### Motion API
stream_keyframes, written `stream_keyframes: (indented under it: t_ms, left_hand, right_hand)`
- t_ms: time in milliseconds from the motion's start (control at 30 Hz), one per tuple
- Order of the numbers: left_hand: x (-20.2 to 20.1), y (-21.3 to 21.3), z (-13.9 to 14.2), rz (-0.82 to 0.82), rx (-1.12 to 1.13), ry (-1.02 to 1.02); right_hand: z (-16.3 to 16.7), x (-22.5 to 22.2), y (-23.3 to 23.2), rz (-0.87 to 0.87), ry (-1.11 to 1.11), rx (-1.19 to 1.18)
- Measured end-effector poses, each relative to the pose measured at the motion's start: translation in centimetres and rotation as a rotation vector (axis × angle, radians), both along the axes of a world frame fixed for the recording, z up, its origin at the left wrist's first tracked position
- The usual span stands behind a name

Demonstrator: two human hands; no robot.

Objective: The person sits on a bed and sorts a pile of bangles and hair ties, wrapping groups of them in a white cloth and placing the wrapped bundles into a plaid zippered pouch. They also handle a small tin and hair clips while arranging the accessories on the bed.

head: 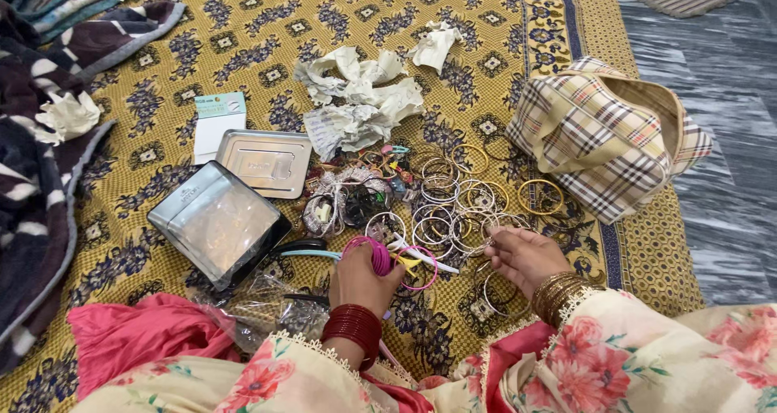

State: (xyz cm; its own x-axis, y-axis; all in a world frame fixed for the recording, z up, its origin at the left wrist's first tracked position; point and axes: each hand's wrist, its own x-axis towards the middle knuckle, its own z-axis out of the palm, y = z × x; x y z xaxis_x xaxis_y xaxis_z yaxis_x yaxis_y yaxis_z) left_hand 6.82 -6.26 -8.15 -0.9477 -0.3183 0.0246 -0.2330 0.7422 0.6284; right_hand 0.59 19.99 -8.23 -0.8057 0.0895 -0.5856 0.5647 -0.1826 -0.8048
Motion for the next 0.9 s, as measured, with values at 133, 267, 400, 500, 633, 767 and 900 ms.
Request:
stream_keyframes:
  t_ms: [133, 267, 400, 500, 633, 767, 900]
  left_hand:
    - [0.2, 0.7, 1.8, 0.023, -0.064, -0.128]
    - [0.4, 1.2, 3.4, 0.06, -0.027, -0.246]
    - [0.7, 1.8, 3.7, 0.06, -0.025, -0.279]
    - [0.3, 2.0, 3.5, 0.058, -0.032, -0.32]
    - [0.4, 1.3, 2.4, 0.098, 0.089, -0.268]
    - [-0.3, -0.8, 0.2, 0.173, 0.337, -0.239]
    - [-1.6, -2.7, -2.2, 0.218, 0.671, -0.096]
  right_hand:
    - [-0.8, 0.7, 0.9, 0.042, -0.006, -0.004]
    - [-1.8, 1.0, 1.8, 0.132, -0.029, -0.021]
    - [-2.7, 1.4, 2.4, 0.164, 0.036, -0.042]
    - [-3.1, 1.5, 2.5, 0.163, 0.042, -0.041]
    - [-3.3, 1.4, 2.4, 0.163, 0.043, -0.047]
    - [-3.2, 1.3, 2.4, 0.156, 0.047, -0.04]
    - [-2.8, 1.4, 2.4, 0.16, 0.037, -0.039]
